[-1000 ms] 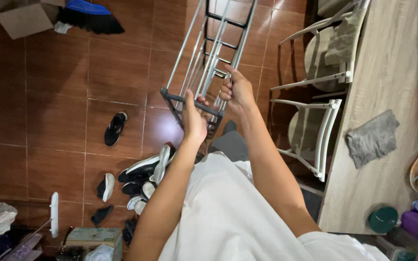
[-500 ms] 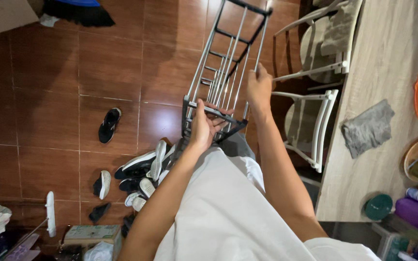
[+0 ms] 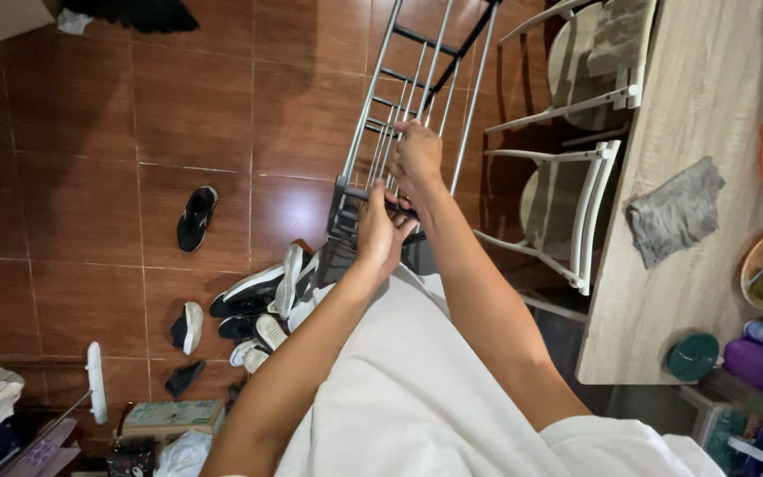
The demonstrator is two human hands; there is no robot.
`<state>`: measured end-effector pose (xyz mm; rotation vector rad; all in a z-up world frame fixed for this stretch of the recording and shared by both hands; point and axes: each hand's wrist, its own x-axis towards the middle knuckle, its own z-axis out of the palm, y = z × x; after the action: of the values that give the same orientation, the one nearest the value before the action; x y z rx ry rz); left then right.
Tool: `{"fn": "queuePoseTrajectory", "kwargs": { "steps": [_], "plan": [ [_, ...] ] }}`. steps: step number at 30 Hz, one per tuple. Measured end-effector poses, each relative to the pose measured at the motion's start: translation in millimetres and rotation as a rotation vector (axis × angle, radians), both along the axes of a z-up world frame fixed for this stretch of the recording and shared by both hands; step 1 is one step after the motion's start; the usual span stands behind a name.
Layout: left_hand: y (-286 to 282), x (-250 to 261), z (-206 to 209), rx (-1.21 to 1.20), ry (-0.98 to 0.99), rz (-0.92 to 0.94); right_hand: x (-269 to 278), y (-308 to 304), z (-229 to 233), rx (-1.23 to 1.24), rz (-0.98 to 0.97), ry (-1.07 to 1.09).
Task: The person assembles a metal rack by inserting multiple thin metal rods into a black frame. They repeatedly pick up rods from a table and insert them into the frame slots, then remove them and place them back on the table. The process continues with repeated insertion and removal of the rods.
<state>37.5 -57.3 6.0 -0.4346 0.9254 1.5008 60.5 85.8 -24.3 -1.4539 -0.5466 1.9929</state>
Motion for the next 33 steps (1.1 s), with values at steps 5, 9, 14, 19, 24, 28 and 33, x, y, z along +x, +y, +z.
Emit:
{"fn": "queuePoseTrajectory", "kwargs": {
  "steps": [5, 9, 14, 19, 24, 28, 33],
  "plan": [
    [-5, 11, -1, -0.116, 0.06, 0.041, -12, -8, 5, 0.003, 0.084, -0.23],
    [-6, 12, -1, -0.072, -0.008, 0.151, -19, -11, 14, -0.015, 0.156, -0.268],
    [-15, 11, -5, -0.1, -0.036, 0.205, -27, -21, 9, -0.006, 0.209, -0.21],
    [-18, 11, -2, -0.105, -0.019, 0.221, -34, -21, 6, -0.004, 0.259, -0.235],
    [-25, 11, 7, -0.118, -0.043, 0.245, -36, -27, 11, -0.015, 0.303, -0.233],
    [-25, 11, 13, -0.107, -0.056, 0.269, -38, -25, 17, -0.028, 0.317, -0.221],
    [-31, 12, 16, -0.107, -0.04, 0.266, -42, -28, 22, -0.047, 0.336, -0.207]
  ]
}}
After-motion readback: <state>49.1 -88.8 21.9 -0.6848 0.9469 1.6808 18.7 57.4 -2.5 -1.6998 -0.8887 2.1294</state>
